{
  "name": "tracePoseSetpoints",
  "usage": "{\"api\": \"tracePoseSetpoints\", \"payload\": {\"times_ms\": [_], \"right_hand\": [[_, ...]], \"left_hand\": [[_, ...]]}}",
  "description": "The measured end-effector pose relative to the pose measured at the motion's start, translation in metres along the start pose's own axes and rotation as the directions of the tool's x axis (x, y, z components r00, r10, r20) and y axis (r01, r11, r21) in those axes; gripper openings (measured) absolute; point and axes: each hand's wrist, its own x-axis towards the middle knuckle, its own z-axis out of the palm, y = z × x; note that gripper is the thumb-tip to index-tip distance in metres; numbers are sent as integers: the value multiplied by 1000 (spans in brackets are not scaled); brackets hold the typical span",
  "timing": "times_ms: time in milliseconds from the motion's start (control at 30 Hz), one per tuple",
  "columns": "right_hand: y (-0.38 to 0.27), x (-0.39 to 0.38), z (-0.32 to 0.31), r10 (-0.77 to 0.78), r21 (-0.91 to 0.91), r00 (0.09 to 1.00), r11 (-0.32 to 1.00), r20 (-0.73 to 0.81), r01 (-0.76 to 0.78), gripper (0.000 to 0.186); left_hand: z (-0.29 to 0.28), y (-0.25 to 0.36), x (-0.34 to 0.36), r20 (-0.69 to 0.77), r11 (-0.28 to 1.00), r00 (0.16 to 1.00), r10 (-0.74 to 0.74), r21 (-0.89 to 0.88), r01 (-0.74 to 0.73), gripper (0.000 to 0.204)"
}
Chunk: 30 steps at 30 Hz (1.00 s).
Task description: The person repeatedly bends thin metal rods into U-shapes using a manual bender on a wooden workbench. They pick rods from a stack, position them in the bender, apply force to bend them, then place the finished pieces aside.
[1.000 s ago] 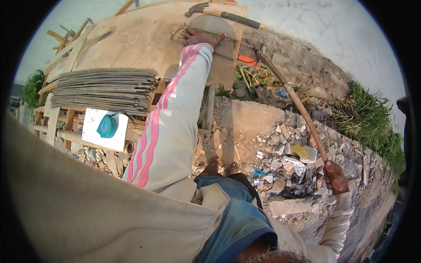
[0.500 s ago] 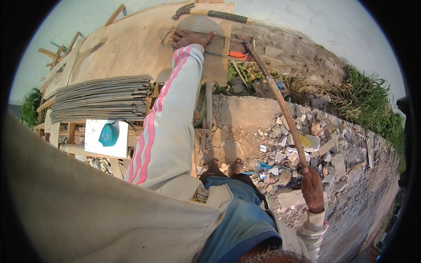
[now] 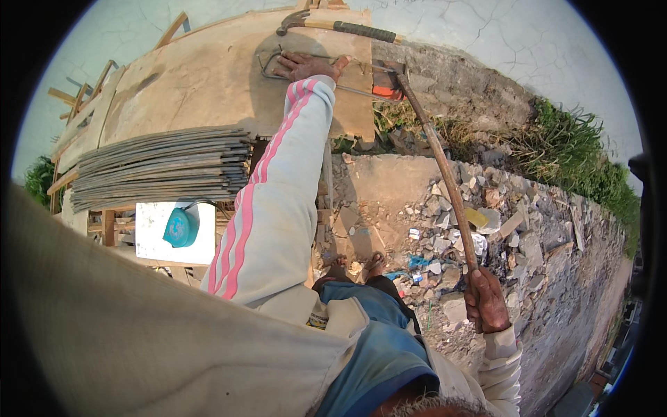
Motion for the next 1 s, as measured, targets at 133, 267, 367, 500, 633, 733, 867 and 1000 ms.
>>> {"api": "tracePoseSetpoints", "payload": {"times_ms": [133,267,367,500,633,733,867,1000], "right_hand": [[22,-3,57,29,206,1000,978,1,-29,32],[35,7,78,3,258,1000,966,-5,-1,33],[46,16,94,15,302,1000,953,-1,-14,35],[62,26,124,-19,338,1000,941,-3,19,37],[73,33,143,-23,396,999,918,29,10,37],[75,40,162,-39,444,998,896,54,11,36],[77,46,214,-74,541,992,841,101,8,36],[82,50,230,-165,546,980,835,114,77,38]], "left_hand": [[-5,-2,-3,11,999,999,32,-24,-32,135],[-5,-2,-5,-1,999,999,33,-9,-33,135],[-1,-2,-4,-15,999,999,34,-9,-35,135],[3,-3,-1,-18,1000,999,29,-8,-29,134],[7,-5,0,-37,999,998,44,-26,-45,133],[9,-6,0,-43,998,997,63,-3,-63,132],[9,-7,0,-29,996,997,67,-54,-69,130],[0,-3,-4,-21,997,998,56,-57,-57,128]]}}
